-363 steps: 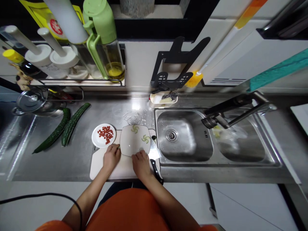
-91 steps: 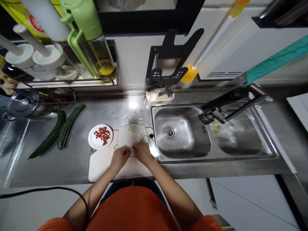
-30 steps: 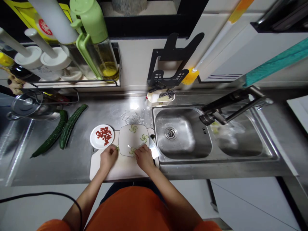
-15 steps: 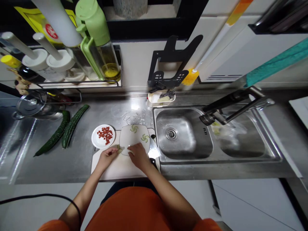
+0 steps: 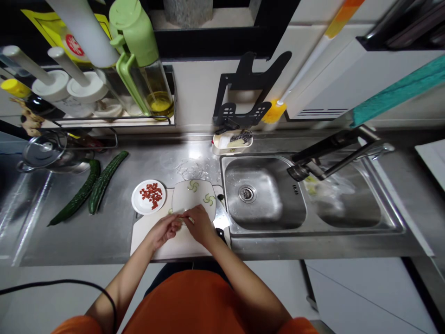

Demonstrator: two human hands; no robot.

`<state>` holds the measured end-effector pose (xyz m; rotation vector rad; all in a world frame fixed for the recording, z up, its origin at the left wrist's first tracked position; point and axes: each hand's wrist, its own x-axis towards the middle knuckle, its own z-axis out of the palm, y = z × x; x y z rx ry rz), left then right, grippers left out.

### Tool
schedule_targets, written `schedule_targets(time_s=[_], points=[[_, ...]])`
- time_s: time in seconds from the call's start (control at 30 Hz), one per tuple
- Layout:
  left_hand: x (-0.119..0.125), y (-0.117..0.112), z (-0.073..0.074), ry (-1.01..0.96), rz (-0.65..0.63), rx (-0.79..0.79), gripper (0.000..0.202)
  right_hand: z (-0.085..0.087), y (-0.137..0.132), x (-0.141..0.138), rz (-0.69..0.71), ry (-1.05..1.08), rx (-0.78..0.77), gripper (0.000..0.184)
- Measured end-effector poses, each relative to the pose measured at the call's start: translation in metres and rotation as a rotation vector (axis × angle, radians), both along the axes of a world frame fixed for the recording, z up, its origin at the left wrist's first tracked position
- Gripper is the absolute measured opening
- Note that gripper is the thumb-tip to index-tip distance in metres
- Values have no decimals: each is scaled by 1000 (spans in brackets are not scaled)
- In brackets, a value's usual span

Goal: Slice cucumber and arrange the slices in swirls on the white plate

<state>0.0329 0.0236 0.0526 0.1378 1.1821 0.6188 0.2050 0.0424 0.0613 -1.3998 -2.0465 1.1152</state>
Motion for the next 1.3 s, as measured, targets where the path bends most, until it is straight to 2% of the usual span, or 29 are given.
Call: schedule_targets(time_s=[0.1,0.23,0.47,0.63,0.8,1.03,1.17,1.3], points=[[0,3,-4,-111,26,-88,30,1,1,2,25,19,17,12],[0,6,-9,-181,40,-75,25,1,2,5,45,81,49,9],[-2,11,-13,-121,57,-16,35,1,5,8,7,119,14,9],[-3,12,-14,64,86,68,37,0,11,7,-30,63,-107,10],[-4,12,-22,300,28,292,27,-4,23,3,-20,-17,-142,9],[-5,11,-31,735,-45,523,23,-15,43,-12,25,-252,-64,6],[-5,14,-33,997,-106,629,21,-23,52,-24,90,-404,-25,16],[-4,18,-33,1163,-180,721,16,-30,57,-33,131,-481,40,20]])
